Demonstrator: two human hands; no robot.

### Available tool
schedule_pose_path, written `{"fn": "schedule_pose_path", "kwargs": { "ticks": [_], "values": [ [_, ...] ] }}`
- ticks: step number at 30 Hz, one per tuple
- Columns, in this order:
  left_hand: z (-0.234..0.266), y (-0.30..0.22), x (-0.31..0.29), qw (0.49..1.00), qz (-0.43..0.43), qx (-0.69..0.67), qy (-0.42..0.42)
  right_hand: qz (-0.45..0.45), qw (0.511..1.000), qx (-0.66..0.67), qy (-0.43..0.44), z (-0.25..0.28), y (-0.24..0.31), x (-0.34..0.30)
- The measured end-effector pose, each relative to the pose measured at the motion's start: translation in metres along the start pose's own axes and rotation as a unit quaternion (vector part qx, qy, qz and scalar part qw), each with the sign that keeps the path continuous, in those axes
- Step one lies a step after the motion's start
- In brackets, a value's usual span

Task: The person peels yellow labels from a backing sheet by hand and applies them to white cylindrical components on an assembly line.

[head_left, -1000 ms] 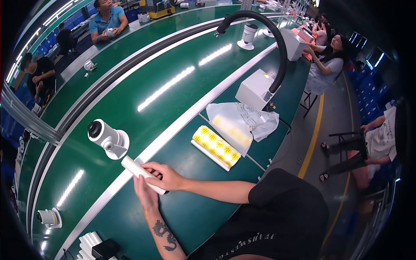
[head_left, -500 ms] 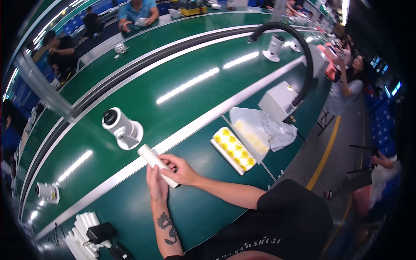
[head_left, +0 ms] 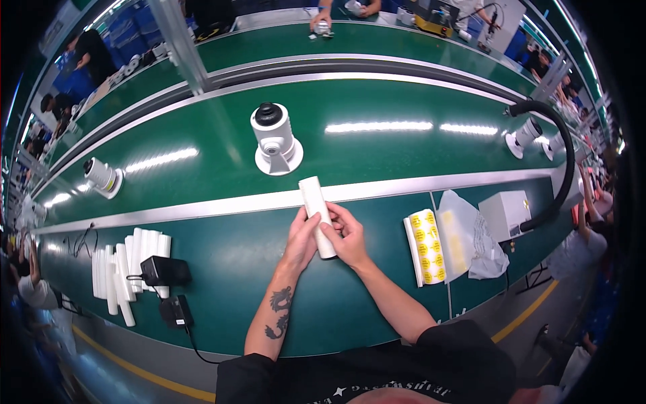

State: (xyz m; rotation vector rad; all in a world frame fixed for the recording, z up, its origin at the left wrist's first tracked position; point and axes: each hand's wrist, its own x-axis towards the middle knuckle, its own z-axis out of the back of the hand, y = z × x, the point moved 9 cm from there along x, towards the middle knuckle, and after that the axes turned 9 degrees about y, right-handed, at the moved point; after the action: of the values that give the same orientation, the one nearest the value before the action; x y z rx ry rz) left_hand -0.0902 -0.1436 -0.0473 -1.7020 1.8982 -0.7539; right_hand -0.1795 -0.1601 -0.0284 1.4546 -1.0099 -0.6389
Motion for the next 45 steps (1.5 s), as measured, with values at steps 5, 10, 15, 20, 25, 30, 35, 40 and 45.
{"fn": "schedule_pose_path", "kwargs": {
  "ticks": [5,10,15,20,25,30,35,40,45],
  "values": [
    [-0.0031,0.0030,-0.0006,1.000,0.009,-0.007,0.005,-0.004,1.000,0.003,-0.007,0.0031,-0.0008,-0.0017],
    [-0.0030,0.0013,-0.0016,1.000,0.002,-0.014,0.003,-0.002,1.000,0.004,-0.002,0.0009,0.0005,-0.0018],
    [-0.0022,0.0045,0.0005,1.000,0.007,-0.004,-0.002,0.017,1.000,0.001,-0.010,0.0045,-0.0008,-0.0007],
    [0.0014,0.0036,0.0012,1.000,-0.001,-0.006,-0.003,0.013,1.000,-0.003,-0.006,0.0036,-0.0016,0.0009],
    [0.0004,0.0020,0.0001,1.000,-0.004,-0.010,-0.005,0.017,1.000,-0.013,-0.007,0.0040,-0.0024,0.0010],
    [-0.0035,0.0031,-0.0002,1.000,0.013,-0.026,0.005,0.015,1.000,-0.007,-0.005,0.0053,-0.0013,0.0005],
    [0.0026,0.0052,0.0003,1.000,0.000,-0.011,-0.005,0.019,1.000,-0.005,-0.005,0.0032,0.0009,0.0010],
    [0.0014,0.0038,-0.0001,1.000,0.002,-0.013,-0.005,0.013,1.000,-0.009,-0.002,0.0033,-0.0010,0.0011],
    [-0.0026,0.0016,-0.0015,0.999,0.005,-0.035,-0.001,0.009,1.000,-0.010,-0.003,0.0034,-0.0013,0.0008]
  ]
}}
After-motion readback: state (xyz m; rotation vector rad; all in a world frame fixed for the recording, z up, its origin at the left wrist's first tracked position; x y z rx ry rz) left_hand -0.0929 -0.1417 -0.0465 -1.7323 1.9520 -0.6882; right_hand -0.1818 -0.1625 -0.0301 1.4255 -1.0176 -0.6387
